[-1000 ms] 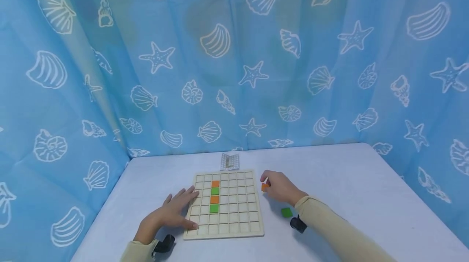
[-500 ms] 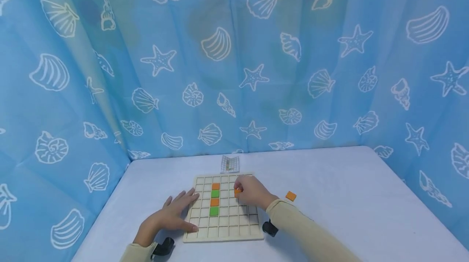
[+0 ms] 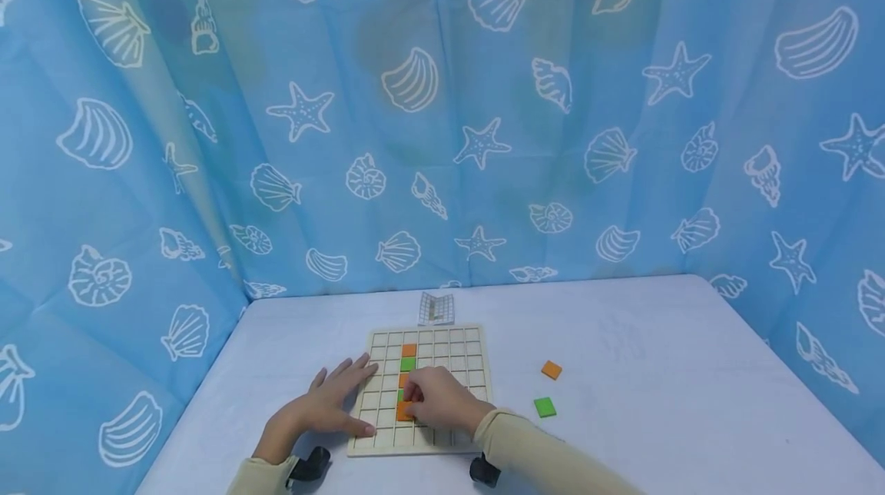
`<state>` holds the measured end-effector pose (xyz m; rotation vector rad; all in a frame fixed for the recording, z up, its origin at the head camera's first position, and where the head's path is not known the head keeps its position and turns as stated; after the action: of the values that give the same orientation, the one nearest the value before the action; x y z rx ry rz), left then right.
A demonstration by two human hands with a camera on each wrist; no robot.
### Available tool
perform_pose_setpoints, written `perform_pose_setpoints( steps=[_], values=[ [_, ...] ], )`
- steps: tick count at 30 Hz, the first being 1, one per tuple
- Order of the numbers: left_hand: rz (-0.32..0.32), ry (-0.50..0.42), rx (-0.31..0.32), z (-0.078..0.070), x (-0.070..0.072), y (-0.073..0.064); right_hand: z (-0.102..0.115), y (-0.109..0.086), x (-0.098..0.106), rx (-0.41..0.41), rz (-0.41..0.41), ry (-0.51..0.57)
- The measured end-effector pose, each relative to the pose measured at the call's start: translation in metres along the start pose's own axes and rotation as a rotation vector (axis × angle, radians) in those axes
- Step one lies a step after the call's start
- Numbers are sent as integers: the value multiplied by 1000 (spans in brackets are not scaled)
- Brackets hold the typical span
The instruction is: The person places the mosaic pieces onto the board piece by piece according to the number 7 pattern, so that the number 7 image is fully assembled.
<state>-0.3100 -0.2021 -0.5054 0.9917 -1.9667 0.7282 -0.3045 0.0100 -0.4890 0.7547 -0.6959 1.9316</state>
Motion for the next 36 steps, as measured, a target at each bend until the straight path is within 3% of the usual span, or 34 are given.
perform_pose_setpoints(
  steps=[6,12,30,36],
  values=[
    [0,-6,8,-4,1,-1,1,-3,-5,-26,-20,-79],
    [-1,1,9,-6,3,-2,-7,-1,-4,-100,32,22],
    [8,-6,15,-3,1,-1,-9,-1,-4,-87,31,45],
    [14,-10,28,0,0,1,-9,-6,2,-83,102,130]
  ],
)
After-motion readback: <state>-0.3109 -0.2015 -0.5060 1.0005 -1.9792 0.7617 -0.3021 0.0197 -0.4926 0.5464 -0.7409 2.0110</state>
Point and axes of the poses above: each hand's wrist, its own y-axis towards the middle knuckle, its own x-axis out of the back of the hand, z = x × y, the point moved 3 cm from there along y, towards the middle knuckle, and after that the axes turned 14 degrees about -x, right-handed, at the moved point
